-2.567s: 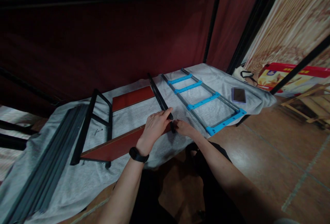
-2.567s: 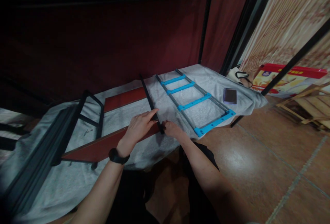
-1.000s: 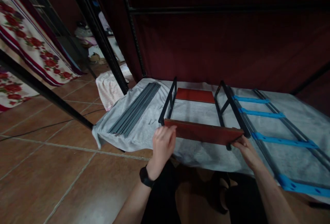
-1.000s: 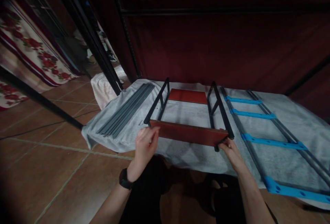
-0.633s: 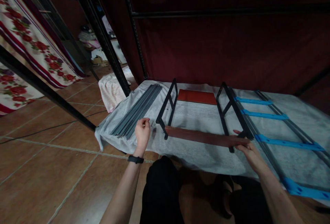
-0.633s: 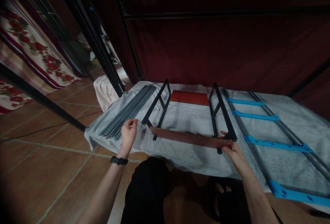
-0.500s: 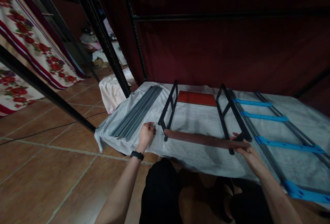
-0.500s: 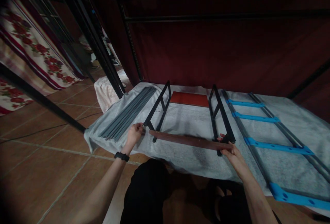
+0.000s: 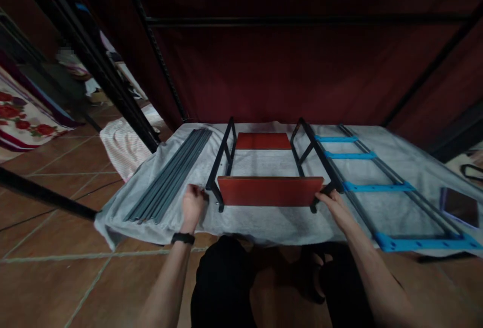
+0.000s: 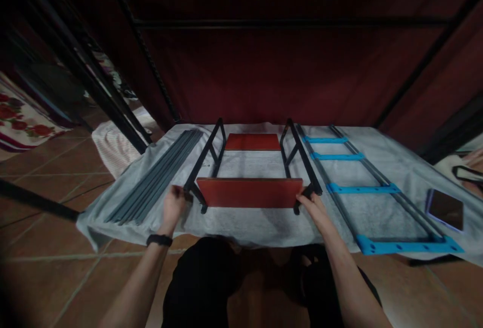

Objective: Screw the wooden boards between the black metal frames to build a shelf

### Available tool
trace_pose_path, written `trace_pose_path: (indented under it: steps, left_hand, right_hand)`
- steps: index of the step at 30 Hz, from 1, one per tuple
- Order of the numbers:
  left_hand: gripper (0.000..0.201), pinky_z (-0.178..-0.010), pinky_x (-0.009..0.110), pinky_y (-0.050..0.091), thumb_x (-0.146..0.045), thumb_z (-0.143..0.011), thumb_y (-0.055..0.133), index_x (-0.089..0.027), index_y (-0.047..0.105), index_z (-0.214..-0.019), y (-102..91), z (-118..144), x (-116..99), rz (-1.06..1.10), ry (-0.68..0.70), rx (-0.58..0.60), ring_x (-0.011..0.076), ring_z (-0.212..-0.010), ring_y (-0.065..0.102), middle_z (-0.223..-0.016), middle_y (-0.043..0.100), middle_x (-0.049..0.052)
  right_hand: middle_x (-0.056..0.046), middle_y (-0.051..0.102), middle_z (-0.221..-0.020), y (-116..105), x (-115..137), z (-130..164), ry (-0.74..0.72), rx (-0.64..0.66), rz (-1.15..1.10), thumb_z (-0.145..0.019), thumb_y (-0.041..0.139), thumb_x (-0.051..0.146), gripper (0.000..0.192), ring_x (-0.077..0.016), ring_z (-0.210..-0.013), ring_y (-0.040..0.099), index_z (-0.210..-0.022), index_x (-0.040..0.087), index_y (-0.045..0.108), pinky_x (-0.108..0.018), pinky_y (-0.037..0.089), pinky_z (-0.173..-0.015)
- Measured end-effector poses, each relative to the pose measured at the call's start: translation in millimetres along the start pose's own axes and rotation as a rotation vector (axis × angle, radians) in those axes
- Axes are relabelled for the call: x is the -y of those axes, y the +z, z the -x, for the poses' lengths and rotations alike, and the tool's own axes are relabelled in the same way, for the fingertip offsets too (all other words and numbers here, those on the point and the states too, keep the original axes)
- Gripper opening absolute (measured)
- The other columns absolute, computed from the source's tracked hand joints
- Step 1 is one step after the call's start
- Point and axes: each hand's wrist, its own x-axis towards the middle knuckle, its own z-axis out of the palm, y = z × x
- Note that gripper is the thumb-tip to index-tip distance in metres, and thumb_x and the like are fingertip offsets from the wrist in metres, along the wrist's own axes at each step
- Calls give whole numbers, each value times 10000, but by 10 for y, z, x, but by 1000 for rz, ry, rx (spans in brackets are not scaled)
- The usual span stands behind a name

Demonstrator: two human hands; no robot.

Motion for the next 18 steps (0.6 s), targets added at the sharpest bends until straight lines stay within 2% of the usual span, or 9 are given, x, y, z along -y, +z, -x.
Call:
trace_pose_path:
  steps: [2, 4, 7, 9, 10, 12, 15, 16, 18]
  left_hand:
    - [52, -697, 306, 500, -245, -903, 444, -208, 454, -868, -55, 24, -48, 138, -10, -69, 162, -671, 595, -714, 575, -10]
    - [82, -746, 300, 513, -284, -909, 473, -206, 448, -902, -162, 103, -231, 363, 102, -165, 154, -756, 635, -790, 603, 0]
    - [131, -925, 360, 490, -322, -935, 501, -202, 461, -972, -378, 338, -779, 403, 381, -330, 190, -1038, 641, -1057, 636, 81]
    - [124, -971, 392, 467, -314, -952, 488, -203, 454, -993, -458, 534, -1232, 390, 527, -400, 209, -1111, 622, -1114, 639, 110]
    - [119, -959, 392, 474, -309, -961, 477, -202, 454, -1008, -445, 626, -1446, 394, 571, -342, 212, -1112, 627, -1126, 646, 115]
    - [114, -857, 345, 507, -305, -976, 460, -206, 479, -1029, -280, 759, -1792, 384, 568, -94, 190, -968, 671, -1028, 679, 81]
    - [140, -736, 282, 510, -272, -996, 396, -212, 496, -1075, 271, 782, -2037, 470, 520, 377, 153, -756, 670, -798, 672, 8]
    - [178, -732, 278, 505, -235, -997, 363, -205, 504, -1102, 496, 745, -2057, 469, 496, 452, 150, -731, 656, -764, 658, 1]
    - [195, -731, 276, 488, -178, -980, 354, -192, 548, -1001, 931, 633, -2049, 350, 446, 483, 154, -746, 636, -787, 653, 23]
  right_hand:
    - [-36, 686, -902, 36, 70, -7, -19, 28, -51, -685, 720, 453, 326, -257, -947, 627, -912, 235, 633, -382, 478, -896]
    - [-18, 661, -903, 84, 124, -17, -32, 67, -80, -665, 749, 424, 427, -232, -920, 617, -1026, 234, 624, -369, 475, -882]
    - [0, 647, -966, 162, 155, -46, -13, 66, -91, -643, 751, 375, 576, -205, -902, 608, -1183, 258, 588, -354, 477, -858]
    - [-12, 655, -1034, 209, 144, -74, -37, 83, -63, -658, 719, 356, 498, -211, -945, 605, -1136, 254, 622, -359, 467, -882]
    - [-23, 663, -1053, 229, 132, -89, -66, 98, -47, -679, 691, 352, 402, -219, -968, 603, -1063, 243, 651, -367, 459, -898]
    - [-41, 683, -1007, 257, 98, -119, -119, 91, -38, -720, 630, 350, 248, -230, -964, 605, -927, 222, 676, -383, 453, -904]
    - [-41, 683, -856, 262, 50, -159, -99, -8, -98, -732, 603, 360, 245, -225, -860, 614, -914, 213, 675, -381, 474, -825]
    - [-37, 680, -827, 255, 41, -170, -77, -30, -120, -722, 612, 362, 268, -221, -828, 613, -935, 211, 671, -375, 478, -794]
    - [-36, 683, -815, 239, 35, -186, -46, -40, -144, -700, 632, 361, 291, -213, -787, 612, -945, 207, 665, -366, 481, -756]
